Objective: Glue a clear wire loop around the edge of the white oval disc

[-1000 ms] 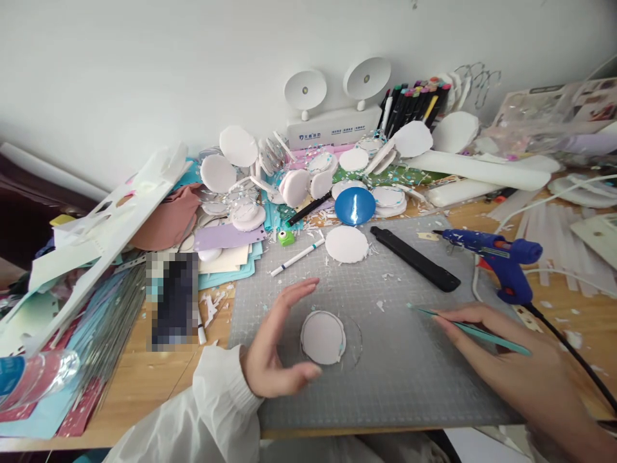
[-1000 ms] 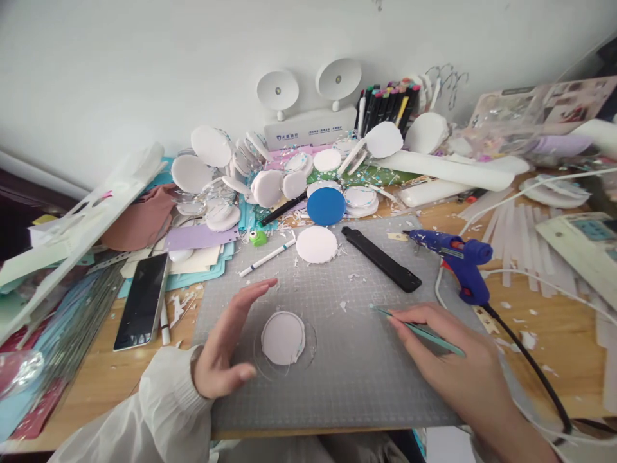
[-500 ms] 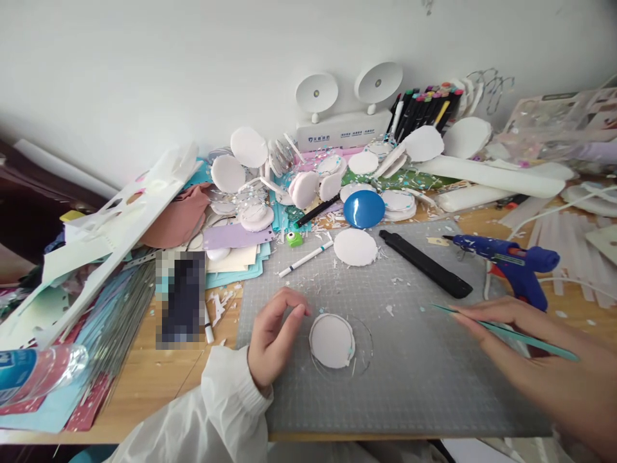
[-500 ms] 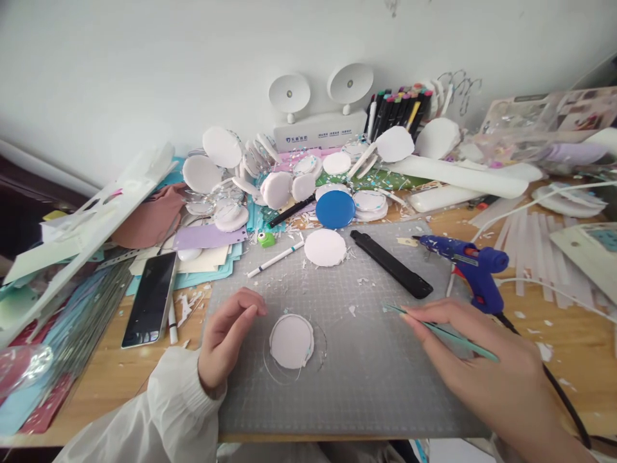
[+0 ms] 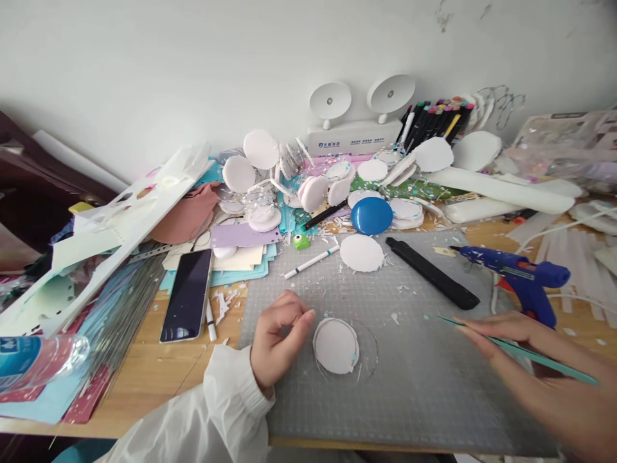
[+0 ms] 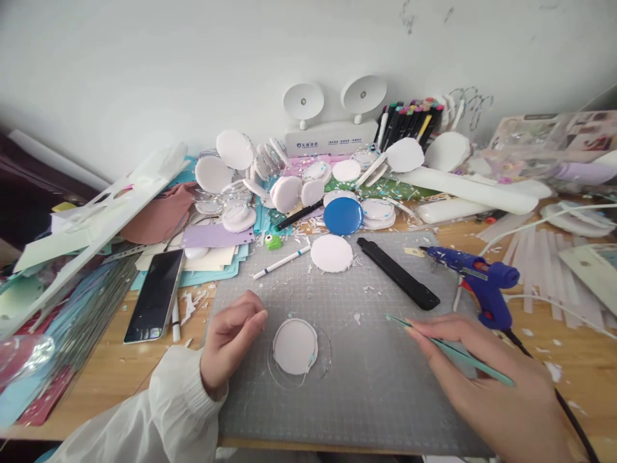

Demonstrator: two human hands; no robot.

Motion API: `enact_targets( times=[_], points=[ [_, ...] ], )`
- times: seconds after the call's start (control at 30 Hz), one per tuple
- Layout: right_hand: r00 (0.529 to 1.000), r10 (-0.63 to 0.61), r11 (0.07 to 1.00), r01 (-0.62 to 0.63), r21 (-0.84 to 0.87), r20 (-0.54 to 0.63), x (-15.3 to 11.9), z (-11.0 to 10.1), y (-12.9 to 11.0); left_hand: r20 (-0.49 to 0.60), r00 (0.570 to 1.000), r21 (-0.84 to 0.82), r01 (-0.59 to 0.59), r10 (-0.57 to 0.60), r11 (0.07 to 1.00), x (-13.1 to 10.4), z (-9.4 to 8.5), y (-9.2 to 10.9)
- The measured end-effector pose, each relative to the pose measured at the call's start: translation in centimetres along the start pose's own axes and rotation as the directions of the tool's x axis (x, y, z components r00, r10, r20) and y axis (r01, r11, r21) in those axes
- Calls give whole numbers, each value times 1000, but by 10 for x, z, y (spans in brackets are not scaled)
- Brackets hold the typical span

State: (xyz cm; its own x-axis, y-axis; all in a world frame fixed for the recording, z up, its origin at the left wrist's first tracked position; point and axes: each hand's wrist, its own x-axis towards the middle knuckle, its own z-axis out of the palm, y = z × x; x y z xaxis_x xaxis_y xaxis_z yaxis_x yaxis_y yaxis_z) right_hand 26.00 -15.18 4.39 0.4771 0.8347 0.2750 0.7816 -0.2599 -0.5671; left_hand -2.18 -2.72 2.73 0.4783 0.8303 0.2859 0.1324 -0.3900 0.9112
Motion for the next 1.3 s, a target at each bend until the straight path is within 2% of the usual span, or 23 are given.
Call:
enact_targets(
  times=[0.23,0.4,0.6,0.83,1.1,1.2,1.3],
  points=[
    [998,-24,999,21,42,55,14,-6,-20,-2,1000,-41,7,-7,999,0,0,0],
    [982,-114,993,109,41,153,15,-2,-4,-4,999,-90,39,-39,995,-1,0,-1],
    [972,-110,994,112,1,206,10,-3,10,7,999,-106,43,-42,993,-1,1,-2],
    [985,-126,990,118,73,117,8,5,10,26,999,-105,40,-37,994,1,2,-5],
    [993,0,996,-11,91,118,6,6,14,43,998,-116,43,-38,992,1,2,-8],
    [998,-7,985,-3,175,58,10,6,12,46,999,-116,34,-29,993,2,2,-7],
    [999,-39,951,32,306,19,18,7,1,41,999,-106,19,-15,994,2,2,-6]
  ],
)
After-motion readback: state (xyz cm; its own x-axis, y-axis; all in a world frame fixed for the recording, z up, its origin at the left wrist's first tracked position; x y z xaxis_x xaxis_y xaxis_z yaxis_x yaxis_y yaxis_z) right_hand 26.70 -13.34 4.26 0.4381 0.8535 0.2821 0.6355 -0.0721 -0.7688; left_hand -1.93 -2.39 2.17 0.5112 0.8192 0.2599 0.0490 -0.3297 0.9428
